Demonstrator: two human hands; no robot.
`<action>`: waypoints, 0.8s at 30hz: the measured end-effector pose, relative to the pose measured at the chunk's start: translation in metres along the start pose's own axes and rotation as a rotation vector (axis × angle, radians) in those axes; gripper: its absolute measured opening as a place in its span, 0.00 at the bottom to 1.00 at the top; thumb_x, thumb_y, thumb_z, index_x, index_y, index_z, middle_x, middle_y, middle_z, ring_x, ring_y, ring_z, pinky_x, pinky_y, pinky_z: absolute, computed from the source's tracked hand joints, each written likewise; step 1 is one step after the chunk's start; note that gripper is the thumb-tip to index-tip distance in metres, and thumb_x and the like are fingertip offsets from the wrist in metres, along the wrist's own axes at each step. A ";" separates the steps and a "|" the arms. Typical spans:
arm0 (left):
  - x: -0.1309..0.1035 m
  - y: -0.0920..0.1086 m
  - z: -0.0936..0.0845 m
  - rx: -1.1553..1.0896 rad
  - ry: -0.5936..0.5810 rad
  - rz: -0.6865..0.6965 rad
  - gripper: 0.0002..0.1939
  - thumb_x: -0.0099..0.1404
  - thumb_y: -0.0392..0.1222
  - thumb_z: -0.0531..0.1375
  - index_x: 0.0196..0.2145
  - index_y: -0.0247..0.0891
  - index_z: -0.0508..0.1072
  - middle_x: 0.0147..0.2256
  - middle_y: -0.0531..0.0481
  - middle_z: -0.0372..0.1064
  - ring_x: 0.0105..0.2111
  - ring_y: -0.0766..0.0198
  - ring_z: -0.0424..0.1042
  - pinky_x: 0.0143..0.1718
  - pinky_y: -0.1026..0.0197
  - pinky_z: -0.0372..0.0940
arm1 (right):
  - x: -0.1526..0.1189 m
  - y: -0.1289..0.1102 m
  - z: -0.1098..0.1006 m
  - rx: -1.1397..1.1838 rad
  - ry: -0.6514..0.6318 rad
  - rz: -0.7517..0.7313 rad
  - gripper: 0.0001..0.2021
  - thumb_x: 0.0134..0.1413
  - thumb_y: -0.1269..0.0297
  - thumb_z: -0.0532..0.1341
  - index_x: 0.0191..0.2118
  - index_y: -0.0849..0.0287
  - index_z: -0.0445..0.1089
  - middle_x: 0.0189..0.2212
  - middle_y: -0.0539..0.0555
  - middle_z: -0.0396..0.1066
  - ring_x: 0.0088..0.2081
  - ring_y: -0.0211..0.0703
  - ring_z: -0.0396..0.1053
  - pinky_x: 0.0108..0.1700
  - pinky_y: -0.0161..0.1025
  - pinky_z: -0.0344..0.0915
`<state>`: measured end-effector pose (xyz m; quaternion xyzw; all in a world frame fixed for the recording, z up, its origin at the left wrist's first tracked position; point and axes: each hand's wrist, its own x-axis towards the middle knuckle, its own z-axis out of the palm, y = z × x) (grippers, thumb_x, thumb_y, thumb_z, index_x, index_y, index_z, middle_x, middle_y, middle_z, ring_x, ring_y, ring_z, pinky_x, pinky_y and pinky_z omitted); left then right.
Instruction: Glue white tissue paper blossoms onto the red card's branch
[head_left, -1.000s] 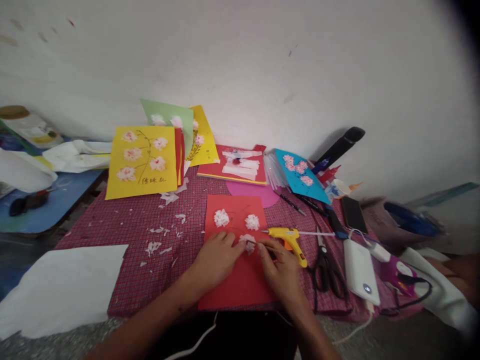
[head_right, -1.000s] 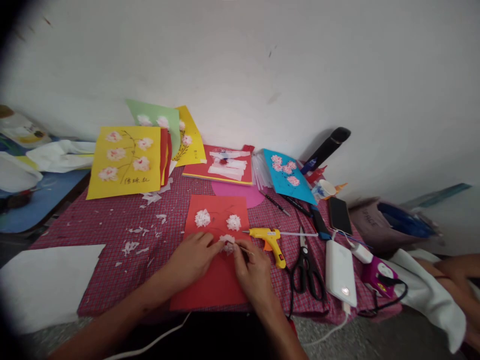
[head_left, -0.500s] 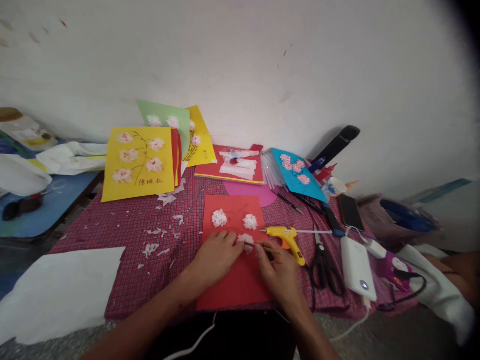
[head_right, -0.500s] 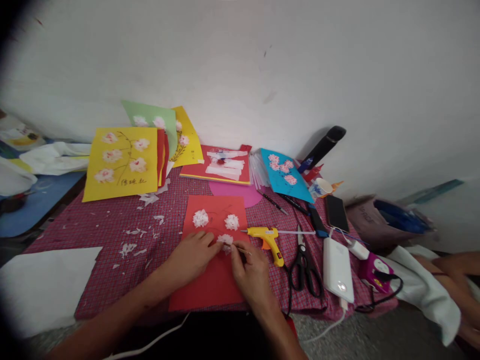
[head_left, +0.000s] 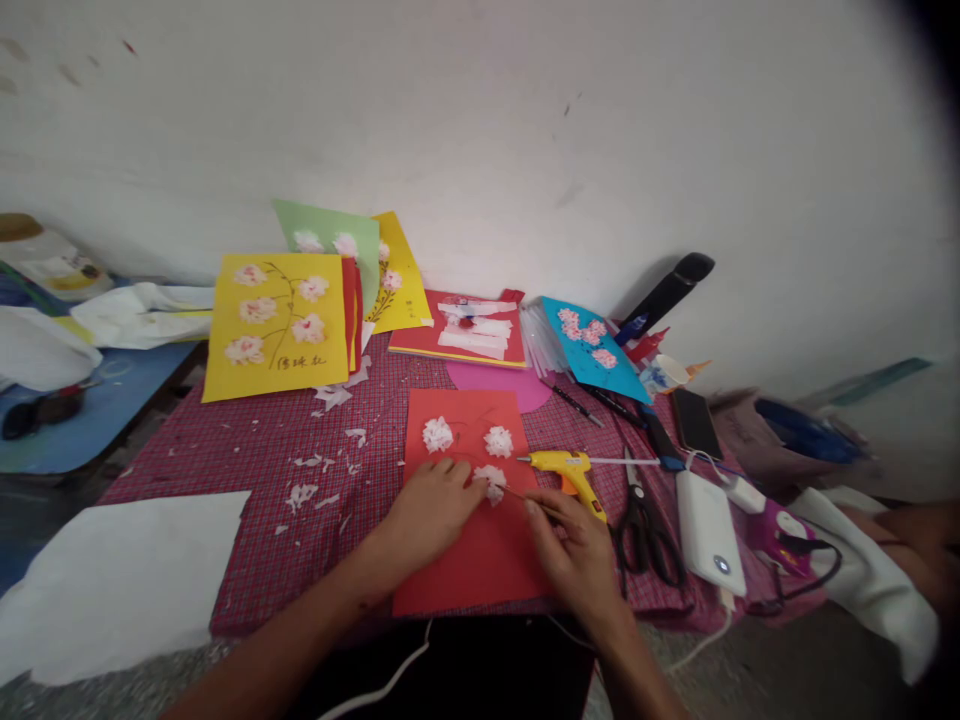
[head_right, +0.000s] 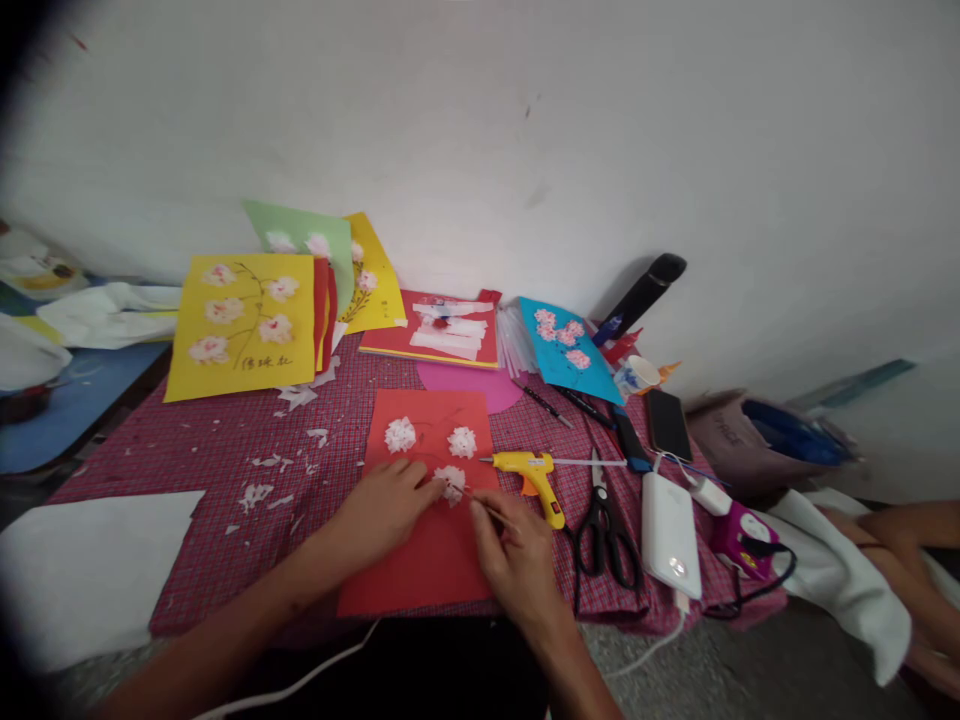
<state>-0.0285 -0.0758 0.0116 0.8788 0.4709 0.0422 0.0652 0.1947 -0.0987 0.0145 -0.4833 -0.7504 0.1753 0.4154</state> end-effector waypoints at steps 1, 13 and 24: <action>0.000 0.000 0.000 0.000 -0.001 0.000 0.14 0.73 0.35 0.54 0.54 0.43 0.70 0.43 0.46 0.70 0.43 0.52 0.69 0.42 0.54 0.64 | -0.005 0.000 -0.006 -0.002 -0.035 -0.072 0.08 0.64 0.71 0.61 0.46 0.54 0.74 0.35 0.52 0.80 0.33 0.42 0.78 0.37 0.36 0.74; -0.003 -0.003 0.003 0.051 0.015 0.039 0.14 0.72 0.34 0.54 0.53 0.42 0.71 0.47 0.45 0.70 0.45 0.53 0.69 0.45 0.55 0.64 | -0.022 0.020 -0.041 -0.389 -0.776 -0.479 0.25 0.63 0.74 0.58 0.65 0.54 0.66 0.63 0.58 0.69 0.57 0.56 0.69 0.57 0.53 0.68; -0.004 -0.001 0.000 0.036 -0.002 0.034 0.13 0.73 0.34 0.53 0.51 0.43 0.72 0.45 0.45 0.69 0.44 0.53 0.68 0.45 0.54 0.64 | 0.003 0.028 -0.028 -0.394 -0.349 -0.236 0.12 0.67 0.72 0.55 0.48 0.61 0.74 0.44 0.62 0.75 0.44 0.50 0.73 0.46 0.46 0.70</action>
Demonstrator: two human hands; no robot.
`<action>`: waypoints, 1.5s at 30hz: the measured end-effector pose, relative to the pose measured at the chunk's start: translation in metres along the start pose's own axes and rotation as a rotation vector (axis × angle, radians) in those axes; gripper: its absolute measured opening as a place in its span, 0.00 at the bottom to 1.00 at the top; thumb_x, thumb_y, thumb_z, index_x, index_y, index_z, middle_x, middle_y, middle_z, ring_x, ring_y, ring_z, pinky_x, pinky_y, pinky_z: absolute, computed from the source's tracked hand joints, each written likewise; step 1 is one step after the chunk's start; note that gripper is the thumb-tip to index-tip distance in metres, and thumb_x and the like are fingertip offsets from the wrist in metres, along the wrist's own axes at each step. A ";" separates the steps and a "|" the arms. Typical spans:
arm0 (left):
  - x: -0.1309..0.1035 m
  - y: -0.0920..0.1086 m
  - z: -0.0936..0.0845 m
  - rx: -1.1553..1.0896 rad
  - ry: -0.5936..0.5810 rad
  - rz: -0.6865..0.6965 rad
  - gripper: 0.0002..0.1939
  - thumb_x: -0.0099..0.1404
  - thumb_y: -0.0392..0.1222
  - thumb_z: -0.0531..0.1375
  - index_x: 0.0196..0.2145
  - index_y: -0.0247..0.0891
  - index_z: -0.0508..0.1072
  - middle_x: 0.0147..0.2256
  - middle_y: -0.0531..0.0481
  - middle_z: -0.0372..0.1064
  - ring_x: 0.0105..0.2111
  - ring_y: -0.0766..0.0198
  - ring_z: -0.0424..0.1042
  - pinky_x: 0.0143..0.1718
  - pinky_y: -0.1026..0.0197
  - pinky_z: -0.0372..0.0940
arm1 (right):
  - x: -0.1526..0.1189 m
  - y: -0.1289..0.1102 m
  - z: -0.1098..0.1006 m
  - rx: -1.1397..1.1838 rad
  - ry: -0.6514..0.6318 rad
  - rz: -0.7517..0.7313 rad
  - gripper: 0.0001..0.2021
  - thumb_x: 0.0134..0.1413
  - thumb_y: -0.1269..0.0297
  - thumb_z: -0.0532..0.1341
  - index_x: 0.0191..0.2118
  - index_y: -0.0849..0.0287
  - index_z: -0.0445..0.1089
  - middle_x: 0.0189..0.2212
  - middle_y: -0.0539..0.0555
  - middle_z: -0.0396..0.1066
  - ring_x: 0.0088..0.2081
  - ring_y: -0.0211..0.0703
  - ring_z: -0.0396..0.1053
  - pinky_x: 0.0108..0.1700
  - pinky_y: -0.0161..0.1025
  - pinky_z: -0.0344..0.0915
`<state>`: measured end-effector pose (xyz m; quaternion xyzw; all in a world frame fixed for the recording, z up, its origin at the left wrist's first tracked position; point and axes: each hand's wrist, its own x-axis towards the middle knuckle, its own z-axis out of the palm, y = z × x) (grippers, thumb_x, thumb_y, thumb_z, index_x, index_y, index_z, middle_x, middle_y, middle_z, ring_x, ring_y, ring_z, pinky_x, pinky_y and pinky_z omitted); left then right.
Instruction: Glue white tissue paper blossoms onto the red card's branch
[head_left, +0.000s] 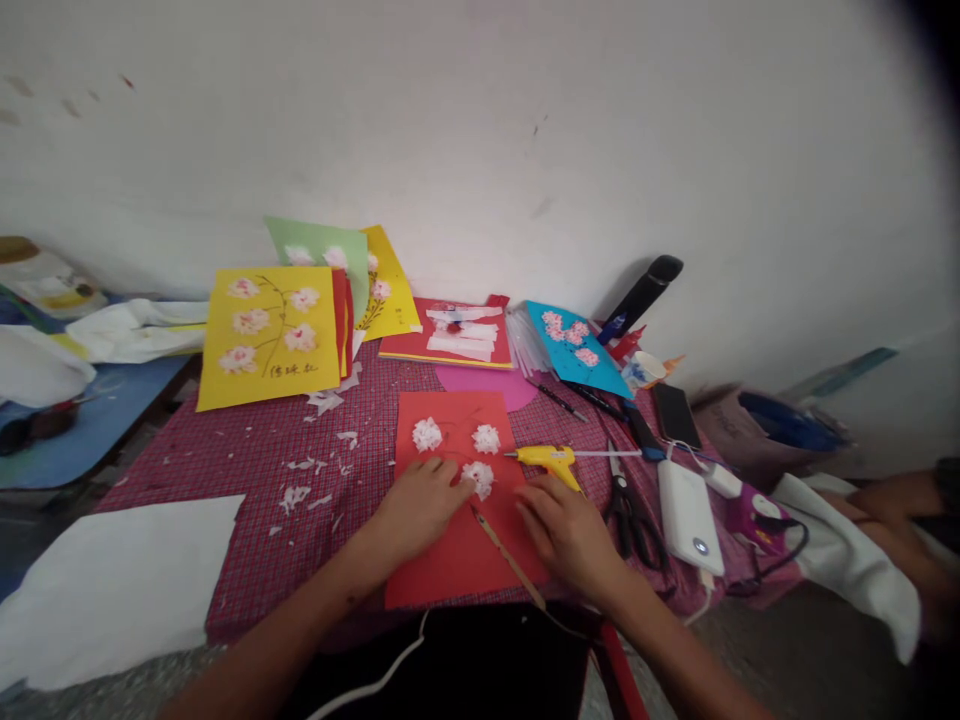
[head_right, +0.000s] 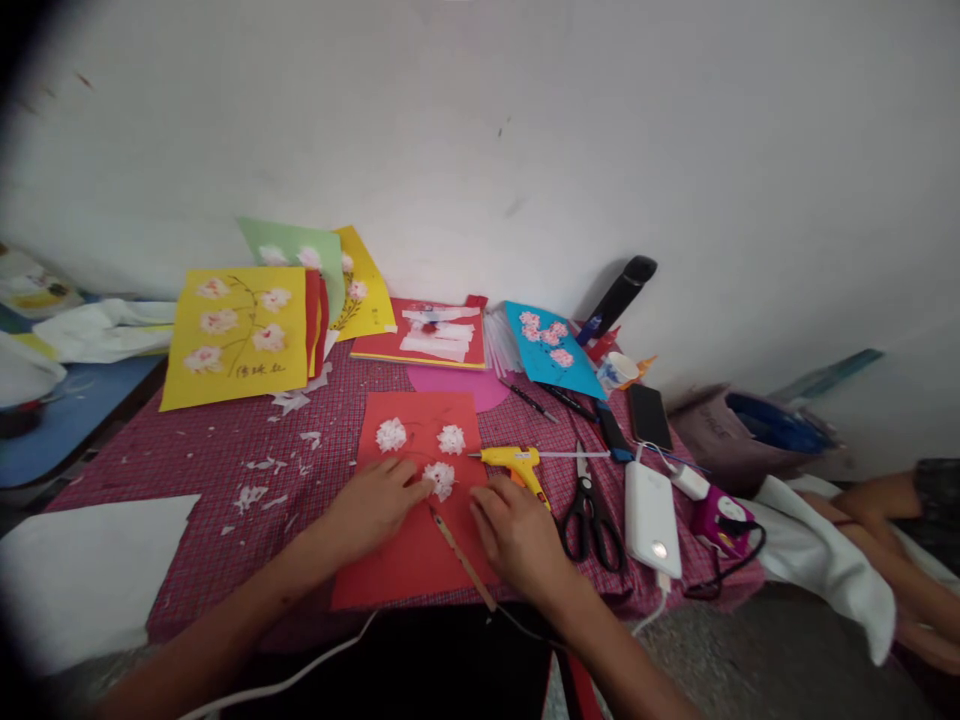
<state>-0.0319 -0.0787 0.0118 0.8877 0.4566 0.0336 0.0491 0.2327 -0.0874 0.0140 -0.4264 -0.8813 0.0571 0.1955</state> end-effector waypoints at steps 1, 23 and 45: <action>0.000 0.000 0.000 -0.001 0.001 -0.001 0.13 0.73 0.34 0.53 0.50 0.43 0.72 0.44 0.46 0.69 0.44 0.53 0.68 0.44 0.55 0.64 | 0.005 -0.004 0.000 0.004 -0.025 0.034 0.10 0.67 0.71 0.55 0.44 0.60 0.75 0.41 0.60 0.75 0.41 0.49 0.73 0.45 0.44 0.69; -0.001 -0.003 0.003 -0.044 0.029 0.007 0.11 0.73 0.34 0.54 0.49 0.41 0.73 0.45 0.45 0.70 0.44 0.53 0.68 0.45 0.54 0.63 | -0.018 -0.013 0.001 0.327 0.002 0.272 0.13 0.62 0.71 0.54 0.47 0.56 0.72 0.30 0.50 0.76 0.30 0.42 0.74 0.34 0.36 0.68; -0.001 -0.003 0.006 -0.033 0.056 0.015 0.16 0.74 0.34 0.52 0.56 0.42 0.69 0.44 0.45 0.70 0.44 0.51 0.68 0.43 0.53 0.63 | 0.036 -0.017 0.017 0.475 0.185 0.189 0.10 0.70 0.65 0.57 0.41 0.55 0.77 0.39 0.55 0.80 0.42 0.46 0.77 0.46 0.43 0.71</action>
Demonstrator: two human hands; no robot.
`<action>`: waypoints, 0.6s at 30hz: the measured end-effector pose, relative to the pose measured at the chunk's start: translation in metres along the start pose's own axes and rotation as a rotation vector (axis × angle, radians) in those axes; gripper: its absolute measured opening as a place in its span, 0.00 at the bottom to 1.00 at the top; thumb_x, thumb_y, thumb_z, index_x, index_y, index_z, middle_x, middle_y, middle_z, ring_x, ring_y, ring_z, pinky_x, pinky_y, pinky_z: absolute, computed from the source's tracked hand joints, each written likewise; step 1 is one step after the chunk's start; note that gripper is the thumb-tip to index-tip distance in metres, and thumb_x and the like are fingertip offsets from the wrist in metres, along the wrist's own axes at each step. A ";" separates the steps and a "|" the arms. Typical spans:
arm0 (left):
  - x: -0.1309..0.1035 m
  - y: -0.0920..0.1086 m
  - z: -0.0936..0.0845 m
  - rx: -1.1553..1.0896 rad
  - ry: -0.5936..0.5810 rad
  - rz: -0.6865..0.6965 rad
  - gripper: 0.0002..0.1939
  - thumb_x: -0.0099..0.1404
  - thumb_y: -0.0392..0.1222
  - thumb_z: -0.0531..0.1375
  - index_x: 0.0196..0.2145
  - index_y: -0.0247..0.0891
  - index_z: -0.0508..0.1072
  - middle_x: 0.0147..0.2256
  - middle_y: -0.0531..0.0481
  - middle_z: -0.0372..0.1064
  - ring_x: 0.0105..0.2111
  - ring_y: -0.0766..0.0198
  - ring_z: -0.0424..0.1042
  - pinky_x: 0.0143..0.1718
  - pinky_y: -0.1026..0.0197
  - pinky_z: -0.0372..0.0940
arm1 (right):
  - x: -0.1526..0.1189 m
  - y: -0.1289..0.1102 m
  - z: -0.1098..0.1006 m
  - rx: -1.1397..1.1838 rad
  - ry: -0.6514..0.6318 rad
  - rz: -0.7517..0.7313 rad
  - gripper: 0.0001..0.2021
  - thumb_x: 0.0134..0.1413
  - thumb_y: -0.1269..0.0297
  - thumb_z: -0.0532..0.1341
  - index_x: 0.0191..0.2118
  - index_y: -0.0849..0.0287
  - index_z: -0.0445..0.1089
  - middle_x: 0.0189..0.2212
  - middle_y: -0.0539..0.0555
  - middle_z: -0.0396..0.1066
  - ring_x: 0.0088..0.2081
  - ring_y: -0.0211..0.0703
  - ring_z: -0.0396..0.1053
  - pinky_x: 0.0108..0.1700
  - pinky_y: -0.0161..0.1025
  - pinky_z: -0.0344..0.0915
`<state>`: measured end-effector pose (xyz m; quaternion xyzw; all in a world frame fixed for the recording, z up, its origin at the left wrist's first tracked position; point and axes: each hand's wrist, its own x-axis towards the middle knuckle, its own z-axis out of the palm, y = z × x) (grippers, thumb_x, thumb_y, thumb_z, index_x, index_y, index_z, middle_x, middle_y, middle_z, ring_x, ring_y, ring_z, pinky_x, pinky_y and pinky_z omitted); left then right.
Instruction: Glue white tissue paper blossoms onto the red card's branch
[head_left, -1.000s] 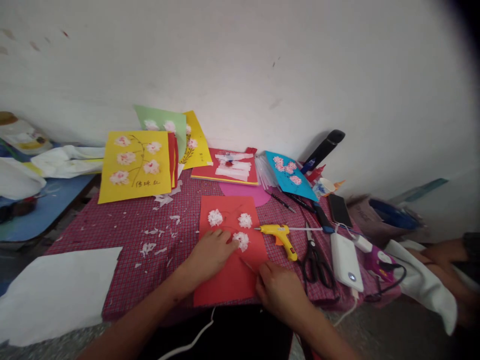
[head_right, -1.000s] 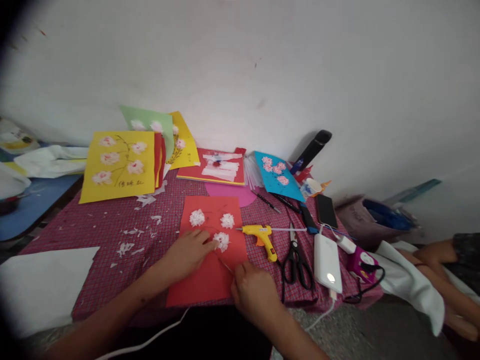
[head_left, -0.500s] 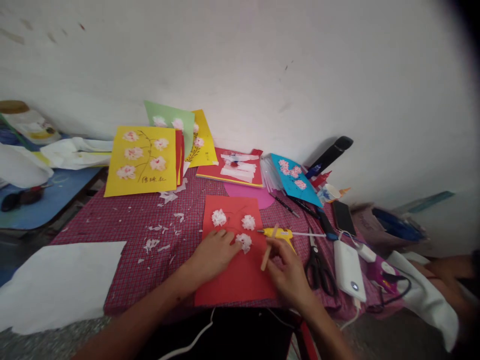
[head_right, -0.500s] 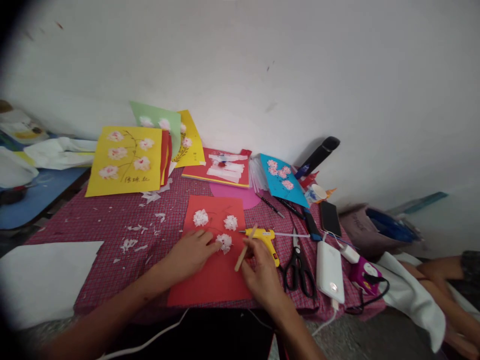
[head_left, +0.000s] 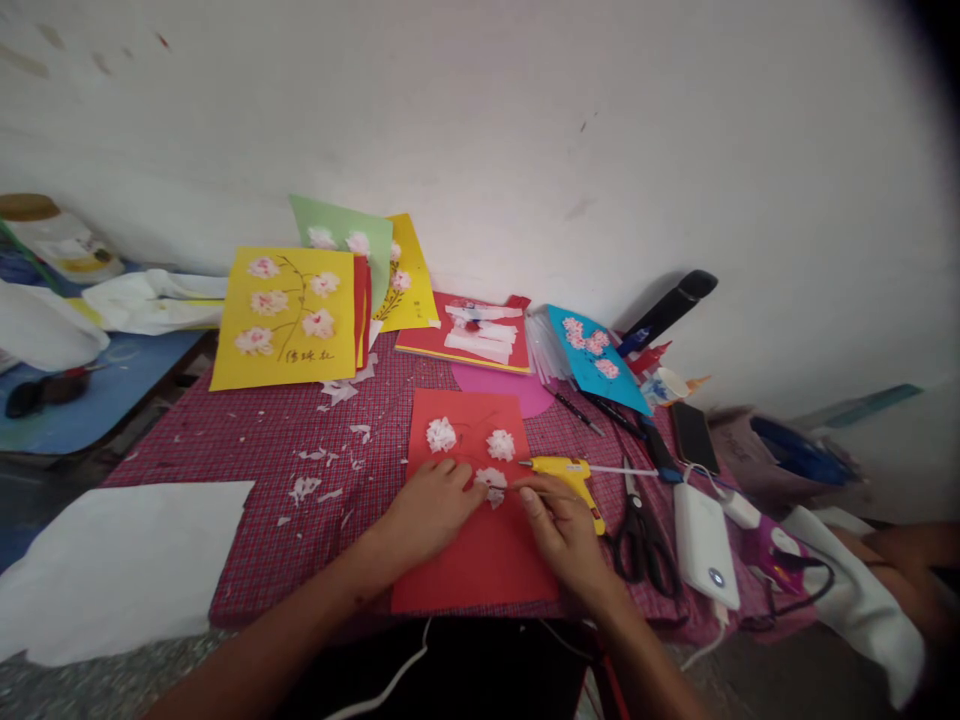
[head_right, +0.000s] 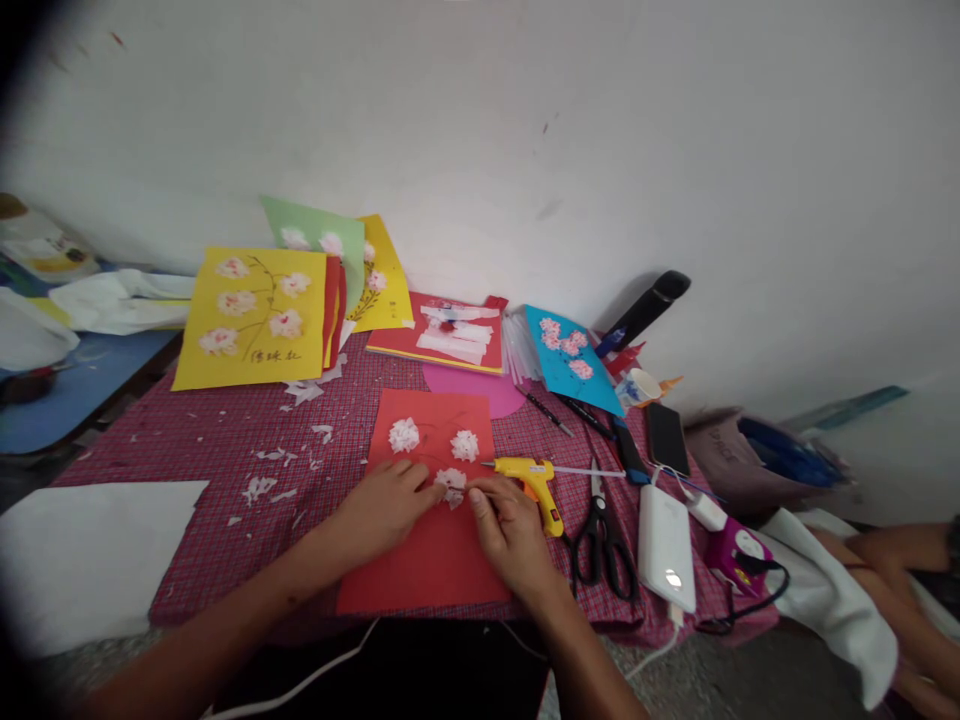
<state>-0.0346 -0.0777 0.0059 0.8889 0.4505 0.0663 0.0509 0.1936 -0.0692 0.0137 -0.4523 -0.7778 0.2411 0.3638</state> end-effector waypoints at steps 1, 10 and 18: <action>0.000 0.000 0.000 -0.004 -0.001 0.001 0.16 0.74 0.34 0.52 0.56 0.42 0.69 0.44 0.45 0.70 0.44 0.51 0.68 0.44 0.53 0.63 | 0.000 0.000 0.000 -0.003 -0.009 -0.001 0.10 0.70 0.65 0.57 0.41 0.55 0.76 0.39 0.55 0.80 0.42 0.46 0.77 0.46 0.42 0.71; 0.000 -0.001 0.003 -0.019 -0.012 -0.010 0.16 0.75 0.36 0.52 0.57 0.42 0.68 0.46 0.45 0.70 0.46 0.52 0.68 0.46 0.54 0.62 | 0.001 0.000 0.007 -0.019 -0.013 -0.037 0.09 0.69 0.66 0.57 0.42 0.56 0.75 0.36 0.54 0.79 0.38 0.45 0.76 0.42 0.41 0.71; 0.000 -0.001 0.005 0.029 -0.007 0.010 0.15 0.74 0.36 0.53 0.56 0.42 0.68 0.45 0.46 0.70 0.45 0.53 0.68 0.45 0.54 0.63 | -0.001 0.008 0.013 -0.006 0.083 -0.009 0.09 0.67 0.65 0.60 0.43 0.55 0.79 0.39 0.55 0.82 0.40 0.47 0.80 0.44 0.42 0.74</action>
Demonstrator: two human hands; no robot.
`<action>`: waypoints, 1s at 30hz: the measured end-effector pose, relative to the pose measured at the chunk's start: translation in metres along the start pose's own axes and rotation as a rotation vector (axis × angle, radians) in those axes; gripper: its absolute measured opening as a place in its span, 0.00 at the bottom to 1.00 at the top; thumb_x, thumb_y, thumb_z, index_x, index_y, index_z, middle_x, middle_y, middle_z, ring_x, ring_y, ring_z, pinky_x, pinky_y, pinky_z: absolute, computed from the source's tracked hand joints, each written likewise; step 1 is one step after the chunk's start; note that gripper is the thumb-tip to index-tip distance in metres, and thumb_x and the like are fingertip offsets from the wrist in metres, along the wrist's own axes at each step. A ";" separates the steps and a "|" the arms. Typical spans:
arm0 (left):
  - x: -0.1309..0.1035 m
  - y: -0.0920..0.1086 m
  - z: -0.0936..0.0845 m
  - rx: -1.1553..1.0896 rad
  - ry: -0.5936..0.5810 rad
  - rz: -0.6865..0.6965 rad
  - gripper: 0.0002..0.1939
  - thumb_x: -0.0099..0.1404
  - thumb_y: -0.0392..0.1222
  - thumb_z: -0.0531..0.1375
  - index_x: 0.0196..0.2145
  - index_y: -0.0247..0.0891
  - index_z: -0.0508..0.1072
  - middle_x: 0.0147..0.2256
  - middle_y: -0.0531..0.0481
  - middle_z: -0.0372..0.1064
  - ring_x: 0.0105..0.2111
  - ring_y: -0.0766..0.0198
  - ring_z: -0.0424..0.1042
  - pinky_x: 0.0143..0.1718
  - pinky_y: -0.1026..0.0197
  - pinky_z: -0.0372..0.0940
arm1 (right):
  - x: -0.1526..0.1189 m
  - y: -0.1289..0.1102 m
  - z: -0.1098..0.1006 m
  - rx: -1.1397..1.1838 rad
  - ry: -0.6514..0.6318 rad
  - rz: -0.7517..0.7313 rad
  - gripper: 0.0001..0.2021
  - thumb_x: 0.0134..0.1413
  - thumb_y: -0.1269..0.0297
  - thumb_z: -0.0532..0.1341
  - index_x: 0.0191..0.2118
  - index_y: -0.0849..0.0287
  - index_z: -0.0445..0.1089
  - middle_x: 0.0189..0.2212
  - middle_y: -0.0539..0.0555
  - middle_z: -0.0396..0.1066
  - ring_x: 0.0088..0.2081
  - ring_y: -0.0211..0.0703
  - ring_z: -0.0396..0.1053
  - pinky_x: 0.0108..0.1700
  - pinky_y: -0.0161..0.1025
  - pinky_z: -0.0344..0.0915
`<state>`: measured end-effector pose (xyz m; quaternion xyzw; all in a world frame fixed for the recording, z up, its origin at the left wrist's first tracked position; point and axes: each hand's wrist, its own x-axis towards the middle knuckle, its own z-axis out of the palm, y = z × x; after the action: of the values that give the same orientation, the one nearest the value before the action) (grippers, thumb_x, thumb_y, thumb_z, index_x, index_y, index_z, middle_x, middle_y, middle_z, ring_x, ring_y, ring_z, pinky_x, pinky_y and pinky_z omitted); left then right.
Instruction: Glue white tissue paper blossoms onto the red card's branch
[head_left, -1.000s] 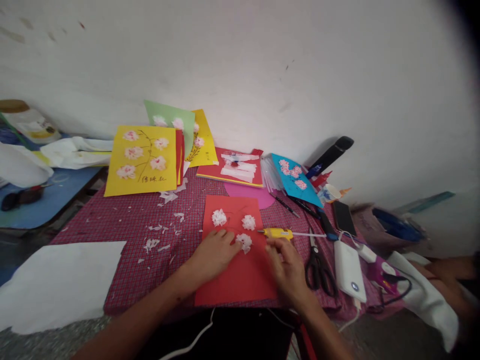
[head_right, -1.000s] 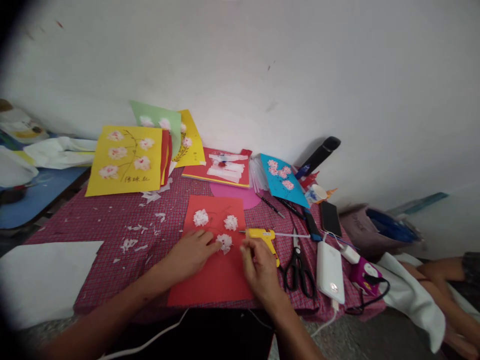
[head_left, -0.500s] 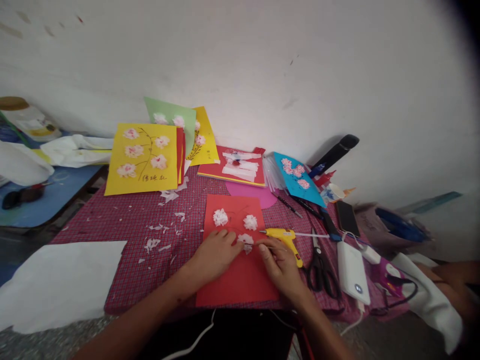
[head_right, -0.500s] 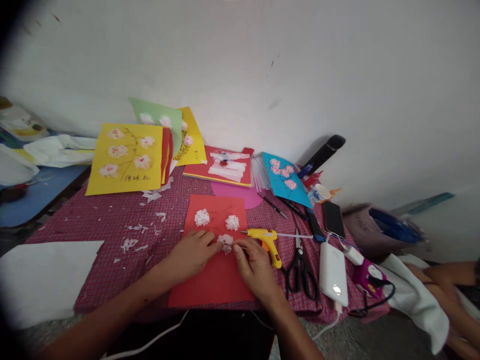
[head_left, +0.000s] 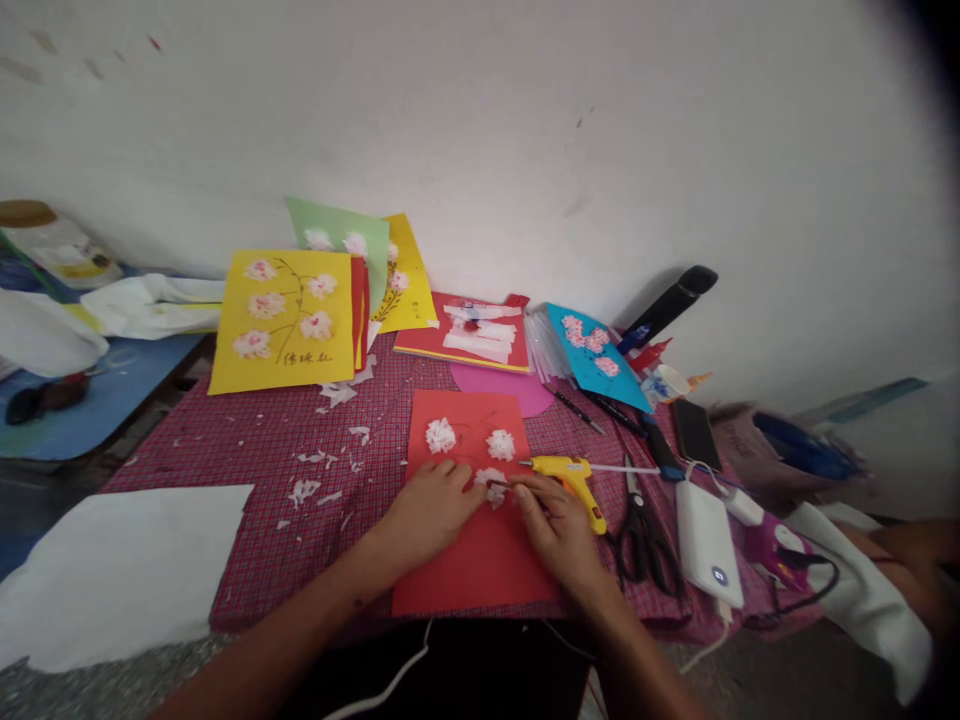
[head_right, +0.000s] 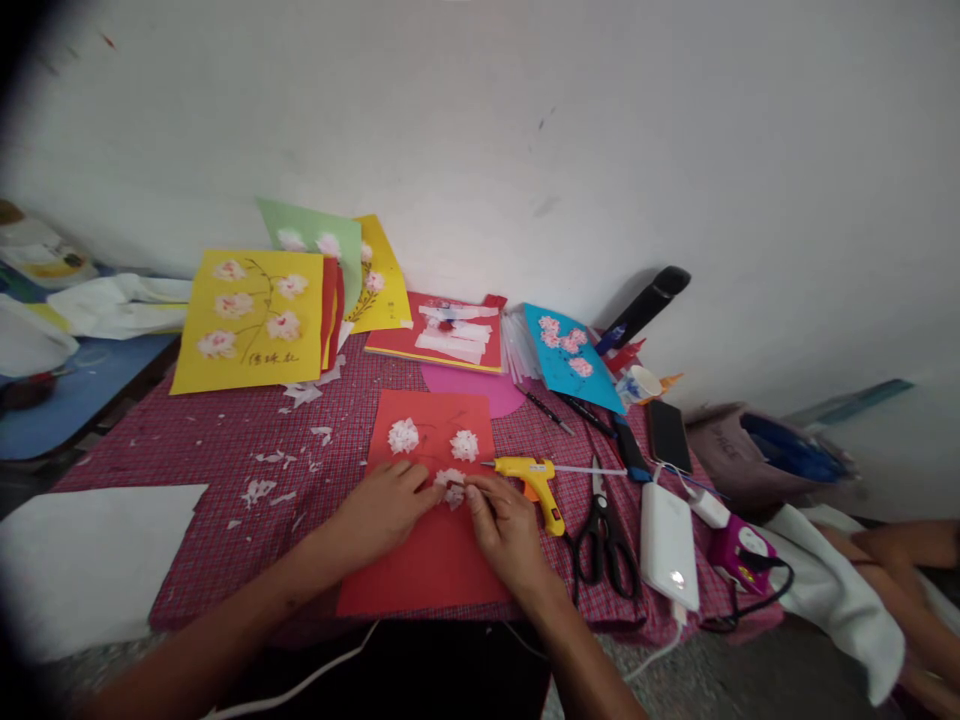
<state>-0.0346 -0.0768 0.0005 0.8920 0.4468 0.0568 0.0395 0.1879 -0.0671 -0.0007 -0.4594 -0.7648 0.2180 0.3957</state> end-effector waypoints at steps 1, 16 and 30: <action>0.000 0.000 0.000 0.003 0.000 0.001 0.15 0.74 0.36 0.53 0.56 0.42 0.68 0.45 0.46 0.70 0.45 0.52 0.68 0.44 0.54 0.63 | 0.000 0.001 0.001 -0.001 0.012 0.013 0.09 0.67 0.65 0.60 0.43 0.55 0.79 0.39 0.55 0.82 0.41 0.48 0.80 0.44 0.43 0.75; 0.008 -0.001 -0.008 -0.023 -0.035 -0.031 0.16 0.75 0.36 0.51 0.57 0.43 0.68 0.44 0.46 0.70 0.43 0.53 0.70 0.43 0.55 0.64 | 0.002 0.006 0.004 0.030 0.055 0.159 0.14 0.67 0.60 0.58 0.37 0.57 0.80 0.40 0.59 0.82 0.43 0.51 0.80 0.47 0.46 0.74; 0.009 0.001 -0.011 -0.046 -0.089 -0.069 0.19 0.76 0.37 0.47 0.58 0.45 0.68 0.46 0.45 0.71 0.46 0.51 0.70 0.46 0.54 0.63 | 0.003 0.001 0.000 0.071 0.091 0.194 0.13 0.67 0.60 0.58 0.39 0.56 0.80 0.37 0.56 0.82 0.39 0.49 0.80 0.46 0.45 0.75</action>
<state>-0.0299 -0.0698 0.0124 0.8766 0.4735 0.0257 0.0816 0.1873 -0.0643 -0.0002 -0.5265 -0.6898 0.2612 0.4227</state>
